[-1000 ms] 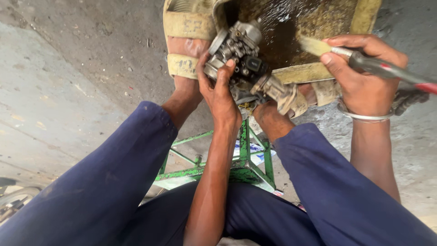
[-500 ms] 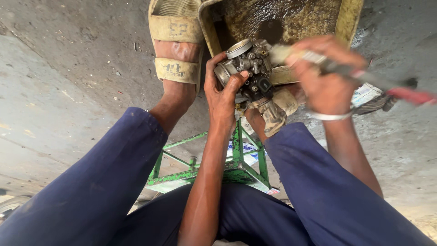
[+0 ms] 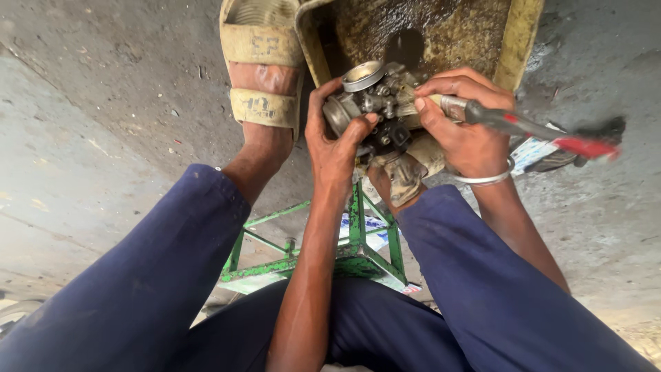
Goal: The person scrubs a metal carburetor with a brush, repeatedly dipping it into a yellow tray containing a cleaning solvent. They rotate the part to scrub different sides and crevices while seated on a low stool in a workshop.
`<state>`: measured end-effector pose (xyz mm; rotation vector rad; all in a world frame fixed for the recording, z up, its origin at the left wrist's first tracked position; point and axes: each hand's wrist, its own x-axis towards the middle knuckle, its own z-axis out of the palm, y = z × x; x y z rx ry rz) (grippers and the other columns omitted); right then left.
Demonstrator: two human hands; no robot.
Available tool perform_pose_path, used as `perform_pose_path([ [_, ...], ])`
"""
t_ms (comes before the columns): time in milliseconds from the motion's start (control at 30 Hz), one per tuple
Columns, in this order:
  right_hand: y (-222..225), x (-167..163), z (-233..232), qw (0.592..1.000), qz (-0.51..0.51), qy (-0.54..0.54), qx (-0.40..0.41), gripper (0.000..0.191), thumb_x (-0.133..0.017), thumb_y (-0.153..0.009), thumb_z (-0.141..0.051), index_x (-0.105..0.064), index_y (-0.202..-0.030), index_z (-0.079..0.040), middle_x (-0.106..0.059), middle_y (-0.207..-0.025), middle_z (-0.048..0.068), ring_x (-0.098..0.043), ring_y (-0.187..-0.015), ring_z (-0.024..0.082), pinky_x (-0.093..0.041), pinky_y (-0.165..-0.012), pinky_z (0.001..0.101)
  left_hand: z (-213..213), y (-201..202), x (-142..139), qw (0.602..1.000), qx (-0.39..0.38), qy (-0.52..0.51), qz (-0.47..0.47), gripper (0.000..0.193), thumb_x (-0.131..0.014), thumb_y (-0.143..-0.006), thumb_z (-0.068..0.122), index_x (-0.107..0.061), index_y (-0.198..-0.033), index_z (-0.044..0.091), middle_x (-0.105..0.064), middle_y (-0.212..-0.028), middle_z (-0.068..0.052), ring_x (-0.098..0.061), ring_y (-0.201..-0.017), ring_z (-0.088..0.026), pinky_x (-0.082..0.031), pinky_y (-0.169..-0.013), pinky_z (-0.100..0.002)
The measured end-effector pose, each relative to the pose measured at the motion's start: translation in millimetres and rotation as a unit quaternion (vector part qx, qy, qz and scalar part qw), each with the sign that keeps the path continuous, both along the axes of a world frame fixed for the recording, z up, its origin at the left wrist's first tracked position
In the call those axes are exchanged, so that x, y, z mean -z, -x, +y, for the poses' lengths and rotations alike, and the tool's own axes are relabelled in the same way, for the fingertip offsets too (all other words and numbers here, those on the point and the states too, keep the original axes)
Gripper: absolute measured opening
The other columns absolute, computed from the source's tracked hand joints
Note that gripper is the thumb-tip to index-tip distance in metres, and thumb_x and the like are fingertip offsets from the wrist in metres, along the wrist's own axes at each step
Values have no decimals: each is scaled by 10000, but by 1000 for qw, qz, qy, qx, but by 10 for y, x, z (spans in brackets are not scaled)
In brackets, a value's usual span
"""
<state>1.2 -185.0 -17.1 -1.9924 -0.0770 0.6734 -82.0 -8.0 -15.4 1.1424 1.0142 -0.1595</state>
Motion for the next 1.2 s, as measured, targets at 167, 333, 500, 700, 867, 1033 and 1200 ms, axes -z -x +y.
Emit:
perform_pose_path([
  [167, 60, 76, -139, 996, -59, 57, 23, 92, -793, -1056, -78, -767, -1129, -28, -733, -1092, 125, -720, -953, 187, -615, -808, 308, 6, 31, 24, 1000, -2, 5, 7, 546, -749, -815, 10, -544, -1321, -5, -642, -1108, -99, -632, -975, -147, -575, -853, -291],
  [333, 240, 21, -82, 998, -21, -23, -53, 103, -779, -950, -52, -756, -1048, -27, -733, -1054, 143, -728, -910, 194, -597, -740, 310, -11, 68, 85, 999, -22, 25, -4, 526, -730, -813, 5, -550, -1307, 1, -657, -1127, -98, -649, -1005, -152, -578, -879, -293],
  [500, 227, 130, -108, 997, -42, 58, 30, 84, -791, -1007, -83, -770, -1063, -24, -730, -1094, 146, -733, -911, 189, -641, -705, 288, -17, 104, 132, 998, -41, 46, 30, 510, -704, -816, 7, -547, -1301, 8, -672, -1063, -108, -653, -944, -161, -569, -845, -285],
  [700, 291, 71, -20, 1000, -8, 19, 21, 65, -773, -977, -45, -770, -1038, -24, -745, -1062, 132, -742, -852, 170, -614, -648, 259, -11, 111, 143, 998, -42, 44, 32, 505, -672, -809, 6, -547, -1298, 20, -662, -1067, -110, -652, -943, -158, -573, -848, -299],
  [867, 228, -8, -70, 999, -18, 24, 31, 83, -788, -1002, -12, -767, -1081, -2, -742, -1075, 154, -716, -899, 199, -597, -714, 318, -25, 100, 111, 999, -20, 34, 21, 518, -678, -808, 18, -545, -1308, 14, -658, -1086, -113, -648, -955, -162, -565, -858, -305],
  [1033, 163, 33, -128, 993, -96, 65, -13, 71, -731, -1029, 12, -744, -1099, 16, -744, -1135, 167, -756, -992, 219, -659, -774, 327, -25, 67, 89, 999, -7, 44, 16, 523, -671, -814, 30, -535, -1318, 0, -670, -1047, -118, -654, -918, -167, -571, -846, -304],
  [1200, 271, 1, 1, 997, -39, -60, 40, 36, -747, -1021, 1, -740, -1056, -3, -750, -1069, 154, -772, -940, 221, -648, -766, 318, -15, 49, 71, 997, -18, 69, 1, 548, -667, -803, 30, -512, -1329, 2, -670, -1062, -121, -668, -925, -165, -593, -844, -309],
])
